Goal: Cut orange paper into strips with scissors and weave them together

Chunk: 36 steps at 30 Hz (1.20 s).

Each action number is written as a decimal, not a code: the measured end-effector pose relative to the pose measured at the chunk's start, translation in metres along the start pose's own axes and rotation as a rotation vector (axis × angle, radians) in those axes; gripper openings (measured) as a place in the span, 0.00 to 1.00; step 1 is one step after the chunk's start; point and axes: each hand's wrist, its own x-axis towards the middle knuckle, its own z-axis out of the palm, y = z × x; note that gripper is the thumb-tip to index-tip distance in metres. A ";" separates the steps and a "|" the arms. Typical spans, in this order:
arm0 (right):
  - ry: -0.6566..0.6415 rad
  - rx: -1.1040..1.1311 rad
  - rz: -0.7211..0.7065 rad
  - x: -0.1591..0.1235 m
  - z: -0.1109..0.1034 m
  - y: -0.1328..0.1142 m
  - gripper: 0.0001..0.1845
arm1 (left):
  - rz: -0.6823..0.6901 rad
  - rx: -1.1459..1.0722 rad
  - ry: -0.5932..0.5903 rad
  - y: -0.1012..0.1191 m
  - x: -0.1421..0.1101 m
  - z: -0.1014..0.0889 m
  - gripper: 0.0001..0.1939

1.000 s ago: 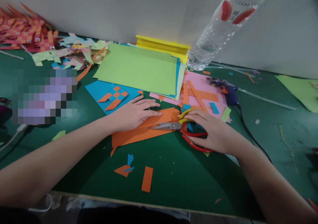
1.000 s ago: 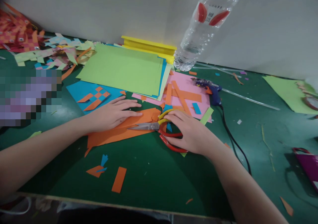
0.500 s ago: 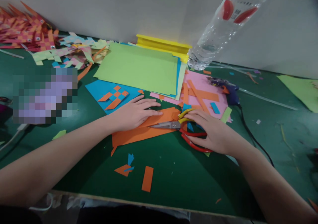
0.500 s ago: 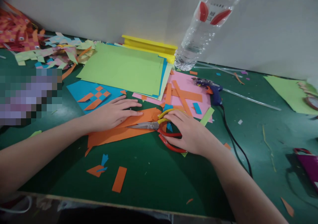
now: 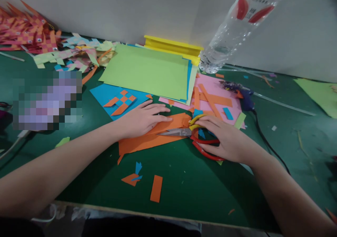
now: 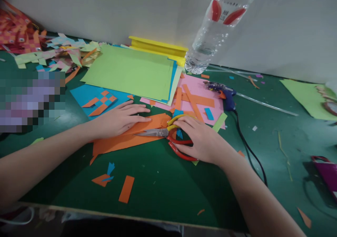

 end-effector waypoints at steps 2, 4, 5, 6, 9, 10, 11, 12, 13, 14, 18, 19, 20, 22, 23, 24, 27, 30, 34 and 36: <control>0.002 -0.002 -0.003 0.000 0.000 0.000 0.23 | -0.002 0.000 0.001 0.000 0.000 0.000 0.23; -0.002 -0.004 -0.005 0.000 0.000 0.001 0.23 | -0.002 -0.001 0.003 0.000 0.000 -0.001 0.23; -0.004 -0.006 -0.006 0.000 0.000 0.001 0.23 | -0.002 -0.002 0.003 0.000 0.000 -0.001 0.23; -0.004 -0.006 -0.006 0.000 0.000 0.001 0.23 | -0.003 -0.003 0.003 0.000 0.000 -0.001 0.23; -0.004 0.000 -0.001 0.000 0.000 0.001 0.23 | -0.002 -0.005 0.004 0.000 0.000 -0.001 0.24; -0.005 0.003 0.002 -0.001 0.000 0.000 0.23 | -0.001 -0.005 0.005 0.000 0.000 -0.001 0.24; -0.006 0.005 0.005 -0.001 0.000 0.000 0.22 | 0.000 -0.004 0.006 0.000 0.000 -0.001 0.24; -0.008 0.008 0.009 0.000 0.000 0.000 0.22 | 0.001 -0.003 0.006 0.000 0.000 -0.001 0.24; -0.010 0.011 0.012 0.000 -0.001 -0.001 0.22 | 0.002 -0.002 0.007 0.000 0.000 -0.001 0.24; -0.011 0.016 0.014 0.000 -0.001 -0.001 0.22 | 0.002 -0.002 0.009 0.000 0.000 -0.001 0.24; -0.003 0.049 0.015 0.001 -0.003 -0.002 0.21 | -0.009 -0.006 0.013 0.001 0.000 -0.002 0.24; -0.003 0.056 0.014 0.002 -0.003 -0.002 0.21 | -0.013 -0.006 0.012 0.001 0.000 -0.002 0.24; -0.007 0.060 0.016 0.002 -0.003 -0.003 0.21 | -0.015 -0.006 0.010 0.001 0.000 -0.002 0.24; -0.012 0.064 0.019 0.002 -0.003 -0.003 0.21 | -0.010 -0.004 0.013 0.001 0.000 -0.001 0.24; -0.010 0.067 0.022 0.002 -0.003 -0.003 0.21 | -0.007 -0.004 0.016 0.000 0.000 -0.001 0.24; -0.006 0.071 0.024 0.002 -0.003 -0.003 0.21 | -0.006 -0.004 0.018 0.000 0.000 -0.001 0.23; 0.002 0.085 0.026 0.002 -0.003 -0.002 0.22 | -0.013 -0.012 0.019 0.000 0.000 -0.001 0.23; 0.000 0.086 0.035 0.002 -0.002 -0.002 0.22 | -0.007 -0.017 0.021 0.001 0.000 -0.001 0.23; -0.006 0.074 0.038 0.002 -0.003 -0.002 0.22 | -0.014 -0.027 0.018 0.001 0.000 -0.001 0.22; -0.010 0.073 0.034 0.002 -0.003 -0.002 0.22 | -0.014 -0.029 0.015 0.001 0.000 -0.001 0.22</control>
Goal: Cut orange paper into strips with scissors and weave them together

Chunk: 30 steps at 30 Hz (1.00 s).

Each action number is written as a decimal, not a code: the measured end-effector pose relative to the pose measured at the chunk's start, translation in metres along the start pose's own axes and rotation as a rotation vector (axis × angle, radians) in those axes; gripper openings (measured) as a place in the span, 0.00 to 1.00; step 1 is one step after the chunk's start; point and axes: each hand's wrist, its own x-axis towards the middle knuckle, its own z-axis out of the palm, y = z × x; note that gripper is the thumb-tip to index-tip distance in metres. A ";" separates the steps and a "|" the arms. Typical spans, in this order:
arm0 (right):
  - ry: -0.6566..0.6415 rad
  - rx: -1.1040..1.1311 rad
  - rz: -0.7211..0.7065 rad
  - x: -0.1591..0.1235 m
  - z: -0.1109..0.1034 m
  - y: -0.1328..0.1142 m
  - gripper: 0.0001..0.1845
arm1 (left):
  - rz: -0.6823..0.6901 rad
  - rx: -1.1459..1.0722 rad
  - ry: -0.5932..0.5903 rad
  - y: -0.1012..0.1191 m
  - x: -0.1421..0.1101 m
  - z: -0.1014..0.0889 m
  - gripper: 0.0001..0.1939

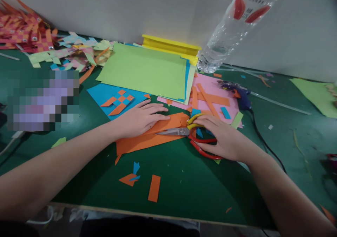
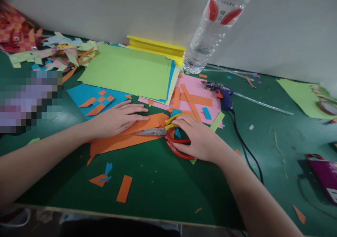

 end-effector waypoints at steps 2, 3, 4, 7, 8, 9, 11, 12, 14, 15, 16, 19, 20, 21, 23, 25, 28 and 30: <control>0.003 0.008 0.000 0.000 0.000 0.000 0.22 | 0.006 -0.001 0.003 0.000 0.000 0.000 0.23; 0.003 0.015 0.002 0.000 -0.001 0.000 0.22 | 0.009 -0.001 0.005 0.000 0.000 0.000 0.23; 0.000 0.019 0.007 -0.001 -0.001 0.000 0.22 | 0.011 0.000 0.007 0.000 0.000 0.000 0.22; -0.019 0.018 0.021 -0.001 -0.001 0.000 0.22 | 0.006 -0.002 0.006 0.001 0.000 -0.001 0.22; -0.024 0.016 0.023 -0.001 -0.001 0.000 0.22 | 0.003 -0.004 0.003 0.001 0.000 -0.001 0.22; -0.027 0.015 0.021 -0.001 0.000 0.000 0.22 | 0.001 -0.007 0.001 0.001 0.000 -0.001 0.22; -0.025 0.015 0.014 -0.001 0.000 0.000 0.22 | 0.001 -0.010 0.004 0.001 0.000 -0.001 0.22; -0.022 0.015 0.011 -0.001 0.000 0.000 0.22 | 0.004 -0.010 0.008 0.000 0.000 -0.001 0.22; -0.017 0.014 0.006 0.000 0.000 0.000 0.22 | 0.009 -0.010 0.017 0.000 0.000 0.000 0.22; -0.015 0.015 0.003 0.000 0.000 0.000 0.22 | 0.011 -0.009 0.020 -0.001 0.000 0.001 0.22; -0.012 0.018 -0.001 0.000 0.000 0.000 0.22 | 0.014 -0.008 0.022 -0.001 0.000 0.001 0.22; 0.001 0.025 -0.005 0.000 0.000 0.000 0.21 | 0.017 -0.004 0.023 -0.001 -0.001 0.001 0.22; 0.003 0.025 -0.005 0.000 0.000 0.000 0.21 | 0.017 -0.004 0.021 -0.001 -0.001 0.001 0.22; 0.002 0.025 -0.003 0.000 0.000 0.000 0.22 | 0.016 -0.004 0.018 -0.001 -0.001 0.001 0.21; -0.005 0.027 0.001 0.000 -0.001 0.000 0.22 | 0.016 -0.005 0.018 -0.001 -0.001 0.001 0.21; -0.005 0.032 0.007 0.000 -0.001 -0.001 0.21 | 0.015 -0.008 0.019 -0.001 -0.001 0.001 0.21; 0.002 0.036 0.009 0.000 -0.001 -0.001 0.21 | 0.013 -0.013 0.018 -0.001 -0.001 0.001 0.21; 0.009 0.037 0.005 0.000 0.000 -0.001 0.21 | 0.012 -0.012 0.014 -0.001 -0.001 0.001 0.21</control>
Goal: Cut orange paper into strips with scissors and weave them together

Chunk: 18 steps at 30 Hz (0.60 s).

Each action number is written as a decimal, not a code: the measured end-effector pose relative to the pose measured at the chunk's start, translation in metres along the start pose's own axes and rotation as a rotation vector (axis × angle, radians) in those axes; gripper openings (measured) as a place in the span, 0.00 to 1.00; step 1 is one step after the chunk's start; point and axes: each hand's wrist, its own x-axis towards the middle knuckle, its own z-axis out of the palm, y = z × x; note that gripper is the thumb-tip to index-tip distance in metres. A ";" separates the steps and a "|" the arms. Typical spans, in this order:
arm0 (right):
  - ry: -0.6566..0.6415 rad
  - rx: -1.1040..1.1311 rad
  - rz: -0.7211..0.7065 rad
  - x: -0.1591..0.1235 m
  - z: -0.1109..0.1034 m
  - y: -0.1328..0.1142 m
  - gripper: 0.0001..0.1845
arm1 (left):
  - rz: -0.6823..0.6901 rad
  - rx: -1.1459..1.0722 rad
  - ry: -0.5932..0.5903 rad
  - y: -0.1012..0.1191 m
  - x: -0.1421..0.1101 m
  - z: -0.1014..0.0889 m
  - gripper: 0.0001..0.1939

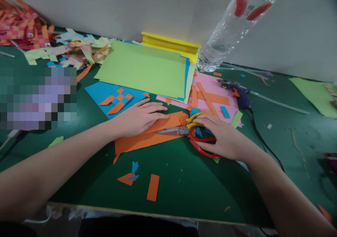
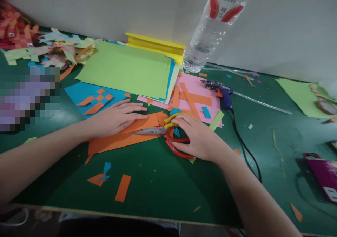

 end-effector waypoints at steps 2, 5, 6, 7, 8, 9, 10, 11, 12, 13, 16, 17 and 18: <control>0.006 0.001 0.000 0.000 0.000 0.000 0.22 | 0.001 0.003 -0.001 0.000 0.000 0.000 0.21; -0.005 -0.008 0.001 -0.001 0.001 0.001 0.22 | 0.004 0.008 0.004 -0.001 0.000 0.001 0.21; -0.009 -0.012 0.001 -0.001 0.001 0.001 0.22 | 0.004 0.010 0.003 -0.001 0.000 0.001 0.21; -0.011 -0.017 0.001 -0.001 0.000 0.001 0.22 | 0.004 0.011 0.002 -0.001 0.000 0.001 0.22; -0.010 -0.019 0.001 -0.001 0.000 0.001 0.22 | 0.002 0.011 0.000 -0.001 0.000 0.001 0.22; -0.004 -0.020 0.001 0.000 0.000 0.001 0.22 | -0.001 0.012 -0.003 -0.001 0.000 0.001 0.22; 0.001 -0.019 0.000 0.000 0.000 0.001 0.22 | -0.002 0.015 -0.007 -0.001 0.000 0.001 0.22; 0.006 -0.018 -0.001 0.000 0.000 0.001 0.22 | 0.000 0.018 -0.011 0.000 0.000 0.000 0.22; 0.007 -0.017 -0.002 0.000 0.000 0.000 0.22 | 0.000 0.024 -0.016 0.000 0.000 0.000 0.22; 0.008 -0.016 -0.003 0.000 0.000 0.000 0.22 | 0.001 0.030 -0.022 0.000 0.000 0.000 0.23; 0.010 -0.015 -0.003 0.001 0.000 0.000 0.22 | 0.010 0.041 -0.026 -0.001 0.000 0.000 0.23; 0.010 -0.013 -0.003 0.001 0.000 0.000 0.22 | 0.010 0.043 -0.025 -0.001 0.000 0.000 0.23; 0.011 -0.012 -0.003 0.000 0.000 0.000 0.22 | 0.011 0.043 -0.024 -0.001 0.000 0.000 0.23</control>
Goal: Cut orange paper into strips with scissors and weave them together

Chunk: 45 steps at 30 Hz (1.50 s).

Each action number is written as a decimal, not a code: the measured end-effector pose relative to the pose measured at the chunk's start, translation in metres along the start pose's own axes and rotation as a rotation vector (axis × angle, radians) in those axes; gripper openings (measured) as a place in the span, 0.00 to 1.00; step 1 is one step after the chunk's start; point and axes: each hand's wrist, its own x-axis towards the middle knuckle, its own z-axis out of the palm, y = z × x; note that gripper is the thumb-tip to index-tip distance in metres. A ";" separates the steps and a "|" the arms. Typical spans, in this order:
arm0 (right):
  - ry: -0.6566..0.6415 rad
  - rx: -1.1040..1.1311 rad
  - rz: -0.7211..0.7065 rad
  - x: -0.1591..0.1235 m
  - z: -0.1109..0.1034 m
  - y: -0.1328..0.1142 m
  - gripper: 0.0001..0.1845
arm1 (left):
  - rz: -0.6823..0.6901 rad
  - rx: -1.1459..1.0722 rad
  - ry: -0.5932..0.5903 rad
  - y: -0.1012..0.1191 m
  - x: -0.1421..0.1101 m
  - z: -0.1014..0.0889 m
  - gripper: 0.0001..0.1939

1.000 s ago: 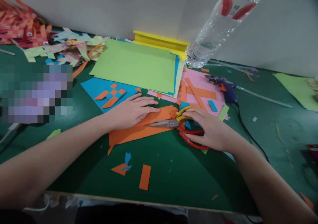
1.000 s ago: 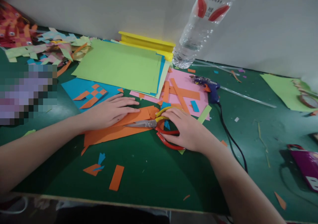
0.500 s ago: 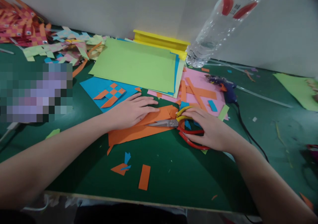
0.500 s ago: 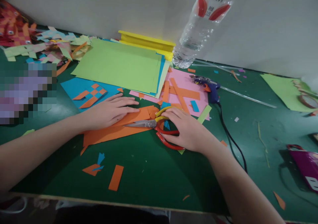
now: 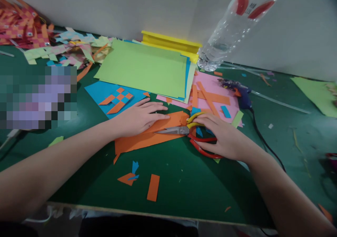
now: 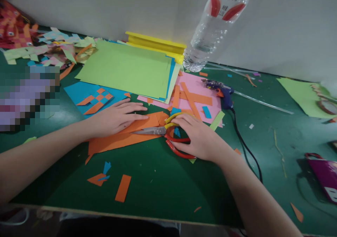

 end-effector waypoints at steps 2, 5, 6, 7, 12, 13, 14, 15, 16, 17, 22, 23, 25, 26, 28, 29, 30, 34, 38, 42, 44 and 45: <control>-0.002 0.001 0.003 0.000 0.000 0.000 0.21 | -0.004 0.002 -0.002 0.000 0.000 0.000 0.23; -0.012 -0.004 0.005 -0.001 0.000 0.000 0.21 | -0.007 0.004 -0.007 0.000 0.000 0.000 0.23; -0.013 -0.005 0.004 -0.001 0.000 0.000 0.22 | -0.006 0.003 -0.006 0.000 0.000 0.001 0.23; -0.015 -0.005 0.003 -0.001 0.000 0.000 0.22 | -0.005 0.002 -0.005 0.000 0.000 0.001 0.23; -0.027 -0.010 0.006 0.000 0.000 0.001 0.22 | 0.002 -0.002 0.001 -0.001 0.000 0.001 0.23; -0.027 -0.012 0.007 0.000 0.000 0.001 0.22 | 0.002 0.000 0.000 -0.001 0.000 0.001 0.23; -0.026 -0.013 0.007 0.000 0.000 0.001 0.22 | 0.002 0.002 -0.003 -0.001 0.000 0.000 0.23; -0.024 -0.011 0.008 0.000 0.000 0.001 0.22 | 0.002 0.003 -0.006 0.000 0.000 0.000 0.23; -0.022 -0.009 0.008 -0.001 0.000 0.000 0.22 | 0.002 0.003 -0.008 0.000 0.000 0.000 0.23; -0.019 -0.007 0.010 -0.001 0.000 0.000 0.22 | 0.001 0.002 -0.009 0.000 0.000 0.000 0.23; -0.028 -0.009 0.007 -0.001 0.000 0.001 0.22 | -0.002 -0.001 0.000 0.000 0.000 0.000 0.23; -0.031 -0.012 0.006 -0.001 0.000 0.001 0.22 | -0.001 0.000 -0.001 0.000 0.000 0.000 0.23; -0.035 -0.013 0.005 -0.001 0.000 0.001 0.22 | 0.000 -0.001 -0.002 0.000 0.000 0.000 0.23; -0.037 -0.014 0.006 -0.001 0.000 0.001 0.22 | 0.000 -0.002 -0.001 0.000 0.000 0.000 0.23; -0.040 -0.016 0.005 -0.001 0.001 0.001 0.22 | 0.000 -0.004 0.000 0.000 0.000 0.000 0.23; -0.040 -0.018 0.003 -0.001 0.001 0.002 0.22 | -0.001 -0.004 0.000 0.000 0.000 0.000 0.23; -0.038 -0.019 0.000 -0.001 0.001 0.002 0.22 | -0.001 -0.005 0.000 0.000 0.000 0.000 0.23; -0.030 -0.023 -0.007 -0.001 0.001 0.003 0.22 | -0.003 -0.006 -0.002 0.000 0.001 0.001 0.23; -0.013 -0.023 -0.017 -0.001 0.002 0.003 0.22 | -0.008 -0.006 -0.008 0.000 0.000 0.000 0.23; -0.015 -0.032 -0.020 -0.001 0.003 0.003 0.22 | -0.005 -0.012 -0.007 0.000 0.000 -0.001 0.23; -0.009 -0.031 -0.022 -0.001 0.003 0.004 0.23 | -0.007 -0.016 0.001 0.001 0.000 -0.001 0.22; -0.005 -0.029 -0.023 -0.001 0.003 0.004 0.23 | -0.009 -0.018 0.006 0.001 0.000 -0.001 0.22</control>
